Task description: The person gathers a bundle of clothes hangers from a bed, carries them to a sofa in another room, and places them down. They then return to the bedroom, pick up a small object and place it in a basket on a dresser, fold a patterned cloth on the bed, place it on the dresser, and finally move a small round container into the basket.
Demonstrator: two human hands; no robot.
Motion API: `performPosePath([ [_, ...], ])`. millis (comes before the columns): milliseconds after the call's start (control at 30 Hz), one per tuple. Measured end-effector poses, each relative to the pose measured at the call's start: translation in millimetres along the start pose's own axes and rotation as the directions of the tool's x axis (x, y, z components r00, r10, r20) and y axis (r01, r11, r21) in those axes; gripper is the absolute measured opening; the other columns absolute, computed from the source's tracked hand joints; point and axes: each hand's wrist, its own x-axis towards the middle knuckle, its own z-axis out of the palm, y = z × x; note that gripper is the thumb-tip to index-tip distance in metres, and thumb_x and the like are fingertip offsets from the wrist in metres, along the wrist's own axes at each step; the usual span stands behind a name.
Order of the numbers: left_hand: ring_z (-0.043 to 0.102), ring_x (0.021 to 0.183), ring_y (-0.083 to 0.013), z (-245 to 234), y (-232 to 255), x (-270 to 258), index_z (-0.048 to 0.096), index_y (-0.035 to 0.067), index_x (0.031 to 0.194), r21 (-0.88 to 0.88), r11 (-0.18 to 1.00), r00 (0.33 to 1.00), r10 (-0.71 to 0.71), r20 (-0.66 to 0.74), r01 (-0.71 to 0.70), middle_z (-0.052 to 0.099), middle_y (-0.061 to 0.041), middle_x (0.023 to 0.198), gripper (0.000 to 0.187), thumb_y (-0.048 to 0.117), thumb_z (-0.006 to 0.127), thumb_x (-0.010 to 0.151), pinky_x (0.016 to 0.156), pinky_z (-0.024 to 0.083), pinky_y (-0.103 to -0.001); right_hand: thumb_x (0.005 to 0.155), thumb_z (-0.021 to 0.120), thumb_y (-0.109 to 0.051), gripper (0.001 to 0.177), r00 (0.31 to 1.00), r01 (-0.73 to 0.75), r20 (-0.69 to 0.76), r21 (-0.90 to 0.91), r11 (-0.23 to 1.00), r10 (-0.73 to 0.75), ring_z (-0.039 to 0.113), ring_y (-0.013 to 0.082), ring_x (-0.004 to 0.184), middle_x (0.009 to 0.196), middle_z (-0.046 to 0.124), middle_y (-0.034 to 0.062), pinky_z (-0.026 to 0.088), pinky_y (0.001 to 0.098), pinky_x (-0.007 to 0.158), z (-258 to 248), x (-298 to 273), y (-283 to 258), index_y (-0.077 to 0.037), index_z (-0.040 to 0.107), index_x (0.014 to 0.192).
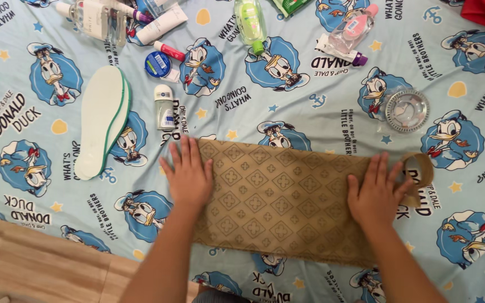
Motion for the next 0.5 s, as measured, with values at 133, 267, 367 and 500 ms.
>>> performPosePath([
  [133,0.033,0.146,-0.0419,6.2,75.9,-59.5,0.038,-0.003,0.149,-0.063,0.973,0.972,0.216,-0.090,-0.222,0.036,-0.022,0.158,0.065,0.028,0.057,0.096,0.113,0.025,-0.068,0.093,0.051,-0.044,0.077,0.998,0.016,0.053,0.146,0.989,-0.025,0.019,0.0419,0.157,0.165,0.028,0.0209,0.011,0.0659,0.126,-3.8,-46.9,-69.3,-0.003,0.032,0.155],
  [267,0.026,0.152,-0.0390,33.1,118.7,-110.2,0.036,0.001,0.154,-0.172,0.937,0.947,0.317,0.056,-0.304,0.030,-0.019,0.165,0.072,0.029,0.057,0.091,0.118,0.020,-0.063,0.101,0.048,-0.034,0.065,0.957,0.237,0.128,0.181,0.954,-0.262,0.022,0.0420,0.157,0.169,0.029,0.0183,0.015,0.0593,0.126,20.3,-95.8,-143.3,-0.007,0.035,0.159],
  [367,0.022,0.154,-0.0352,48.0,100.3,-129.7,0.035,0.005,0.155,-0.284,0.912,0.936,0.336,0.101,-0.297,0.028,-0.013,0.166,0.071,0.036,0.056,0.094,0.120,0.015,-0.063,0.100,0.047,-0.041,0.068,0.946,0.236,0.184,0.177,0.956,-0.267,0.023,0.0414,0.155,0.165,0.029,0.0198,0.016,0.0595,0.122,20.3,-113.9,-135.7,-0.002,0.035,0.155],
  [500,0.022,0.152,-0.0345,43.9,55.6,-119.8,0.033,0.008,0.156,-0.185,0.938,0.948,0.310,0.066,-0.293,0.028,-0.012,0.165,0.074,0.044,0.053,0.095,0.119,0.012,-0.063,0.094,0.048,-0.050,0.081,0.942,0.254,0.199,0.110,0.961,-0.272,0.021,0.0401,0.152,0.163,0.026,0.0227,0.014,0.0580,0.121,11.6,-107.8,-107.8,0.000,0.032,0.155],
])
